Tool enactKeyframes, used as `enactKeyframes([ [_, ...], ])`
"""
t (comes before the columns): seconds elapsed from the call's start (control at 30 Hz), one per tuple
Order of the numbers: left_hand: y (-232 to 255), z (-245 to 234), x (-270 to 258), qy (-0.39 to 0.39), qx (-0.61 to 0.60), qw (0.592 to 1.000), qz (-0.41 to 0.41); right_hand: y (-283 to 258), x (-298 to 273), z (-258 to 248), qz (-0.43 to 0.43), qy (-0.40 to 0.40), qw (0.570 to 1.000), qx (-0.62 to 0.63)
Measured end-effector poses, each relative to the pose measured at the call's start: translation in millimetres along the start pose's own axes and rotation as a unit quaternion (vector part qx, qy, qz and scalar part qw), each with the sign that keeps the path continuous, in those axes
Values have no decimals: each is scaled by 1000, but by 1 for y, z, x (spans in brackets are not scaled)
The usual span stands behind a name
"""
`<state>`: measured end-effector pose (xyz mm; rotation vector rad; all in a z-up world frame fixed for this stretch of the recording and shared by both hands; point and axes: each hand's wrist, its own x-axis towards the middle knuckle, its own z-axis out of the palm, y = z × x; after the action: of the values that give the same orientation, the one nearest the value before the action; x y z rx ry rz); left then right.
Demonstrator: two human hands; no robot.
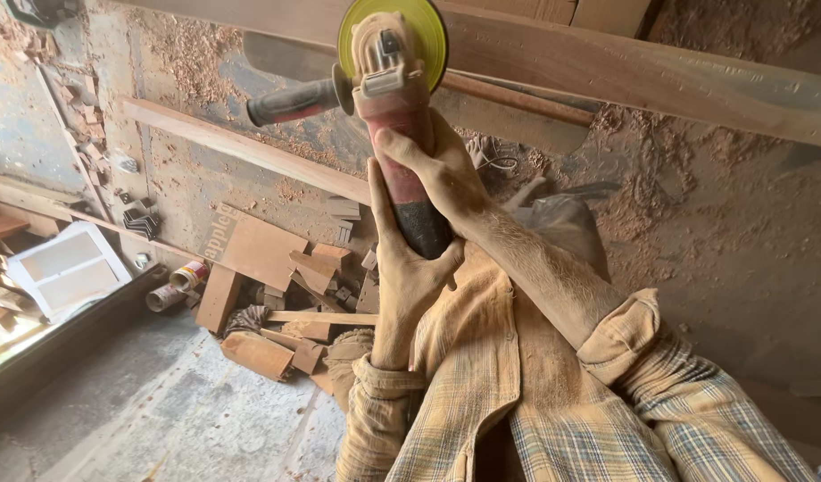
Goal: The person sands the surface of a long wooden beam using a handheld power sander, moving it along the length of the wood while standing in a workshop.
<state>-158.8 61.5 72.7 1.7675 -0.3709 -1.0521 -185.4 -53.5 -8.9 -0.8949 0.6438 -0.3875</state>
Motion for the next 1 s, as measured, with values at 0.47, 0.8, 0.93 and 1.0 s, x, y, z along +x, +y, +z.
enactKeyframes([
  [0.47,-36,65,-18,-26,33,991,131,-8,-47,-65,94,99,988,68],
  [0.8,-36,132,-38,-47,49,996,53,-28,-91,-125,79,124,988,56],
  [0.93,-36,155,-51,-65,40,997,30,-31,-110,-150,89,134,986,43],
  [1.0,-36,168,-54,-62,47,994,77,-34,-119,-160,82,134,987,42],
])
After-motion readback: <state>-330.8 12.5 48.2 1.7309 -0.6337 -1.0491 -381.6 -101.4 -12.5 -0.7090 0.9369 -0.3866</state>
